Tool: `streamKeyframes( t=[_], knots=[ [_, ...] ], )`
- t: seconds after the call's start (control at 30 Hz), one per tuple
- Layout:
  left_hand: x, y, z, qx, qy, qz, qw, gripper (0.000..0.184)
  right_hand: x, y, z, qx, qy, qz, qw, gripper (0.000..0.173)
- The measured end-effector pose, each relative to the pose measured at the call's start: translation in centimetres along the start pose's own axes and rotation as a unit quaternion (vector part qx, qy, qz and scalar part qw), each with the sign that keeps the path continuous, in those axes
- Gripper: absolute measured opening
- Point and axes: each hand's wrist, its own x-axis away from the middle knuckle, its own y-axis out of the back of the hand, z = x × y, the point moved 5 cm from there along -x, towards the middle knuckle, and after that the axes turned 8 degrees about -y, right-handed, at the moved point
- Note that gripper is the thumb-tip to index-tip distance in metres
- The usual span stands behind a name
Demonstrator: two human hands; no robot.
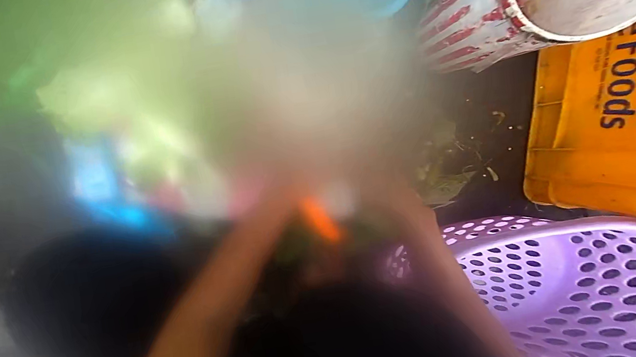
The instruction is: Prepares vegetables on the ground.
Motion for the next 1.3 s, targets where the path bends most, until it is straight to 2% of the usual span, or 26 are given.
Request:
streamKeyframes(
  t=[0.07,0.17,0.23,0.3,0.37,0.43,0.47,0.5,0.53,0.57,0.6,0.63,0.67,0.7,0.73,0.8,0.83,0.87,0.93,1.0,1.03,1.13,1.17,1.23,1.3],
  knots=[
    [0.1,-1.8,-0.3,0.002,-0.029,0.027,0.999,0.023,0.3,-0.2,-0.8,0.006,0.005,0.040,0.999,0.033],
    [0.3,-2.0,-1.1,0.016,-0.039,0.052,0.998,0.022,1.0,-0.9,-1.4,0.036,0.013,0.051,0.998,0.032],
    [0.2,-2.0,-1.7,0.015,-0.013,0.049,0.999,0.022,0.9,-1.4,-1.7,0.030,-0.018,0.032,0.999,0.032],
    [0.5,-2.3,-2.1,0.011,0.025,0.028,0.999,0.022,0.8,-1.7,-1.7,-0.050,-0.091,0.020,0.994,0.037],
    [0.7,-2.2,-2.3,0.018,0.069,-0.002,0.997,0.023,0.6,-2.7,-2.1,-0.221,-0.178,0.017,0.959,0.040],
    [0.3,0.3,-2.6,0.092,0.141,-0.024,0.985,0.024,0.9,-3.7,-1.7,-0.424,-0.238,0.030,0.874,0.038],
    [0.0,2.3,-2.3,0.175,0.191,-0.034,0.965,0.025,1.1,-3.9,-1.3,-0.474,-0.252,0.016,0.843,0.036],
    [-0.4,4.3,-1.8,0.284,0.244,-0.052,0.926,0.027,1.5,-3.6,-1.2,-0.457,-0.256,-0.006,0.852,0.035],
    [-0.5,5.1,-0.9,0.403,0.295,-0.079,0.863,0.030,2.1,-2.8,-1.5,-0.374,-0.251,-0.042,0.892,0.033],
    [-0.3,4.9,0.4,0.508,0.333,-0.105,0.788,0.033,2.9,-1.8,-2.1,-0.269,-0.245,-0.089,0.927,0.028],
    [0.1,4.2,1.9,0.589,0.368,-0.113,0.711,0.035,3.4,-1.2,-2.9,-0.173,-0.243,-0.136,0.945,0.028],
    [0.7,3.4,3.2,0.648,0.415,-0.107,0.629,0.038,3.7,-1.1,-3.8,-0.096,-0.243,-0.175,0.949,0.036],
    [1.3,2.8,4.3,0.687,0.441,-0.101,0.569,0.042,4.0,-1.4,-4.4,-0.047,-0.242,-0.191,0.950,0.045],
    [1.6,2.7,4.8,0.709,0.455,-0.106,0.528,0.046,4.2,-2.1,-4.4,-0.036,-0.235,-0.177,0.955,0.046],
    [1.6,2.7,5.1,0.722,0.454,-0.114,0.510,0.048,4.3,-3.2,-3.9,-0.044,-0.227,-0.133,0.964,0.044],
    [1.3,3.2,5.4,0.734,0.429,-0.125,0.511,0.059,4.2,-6.3,-1.6,-0.048,-0.172,-0.030,0.983,0.045],
    [1.1,3.7,5.3,0.731,0.421,-0.132,0.521,0.065,4.0,-8.1,-0.3,-0.046,-0.135,-0.004,0.990,0.049],
    [0.8,4.7,5.2,0.724,0.412,-0.137,0.536,0.065,3.8,-9.7,0.9,-0.040,-0.103,0.007,0.994,0.053],
    [0.6,7.4,5.0,0.710,0.391,-0.148,0.567,0.050,3.0,-11.9,2.3,-0.003,-0.068,0.003,0.998,0.059],
    [0.9,10.5,5.2,0.714,0.354,-0.171,0.579,0.042,2.7,-12.1,2.7,0.001,-0.070,0.013,0.997,0.058],
    [1.2,12.0,5.4,0.722,0.341,-0.189,0.572,0.044,2.8,-11.6,2.6,-0.022,-0.076,0.022,0.997,0.055],
    [1.6,15.7,5.6,0.713,0.347,-0.216,0.569,0.045,3.8,-8.6,1.3,-0.108,-0.105,0.022,0.988,0.037],
    [1.8,16.3,5.8,0.697,0.353,-0.215,0.587,0.044,4.4,-7.8,0.6,-0.148,-0.122,0.033,0.981,0.037],
    [2.2,16.7,5.7,0.638,0.382,-0.209,0.636,0.042,5.9,-6.8,-0.9,-0.193,-0.145,-0.005,0.970,0.039],
    [1.6,16.2,5.0,0.542,0.411,-0.158,0.716,0.040,6.8,-6.0,-1.6,-0.179,-0.185,-0.052,0.965,0.038]
  ],
)
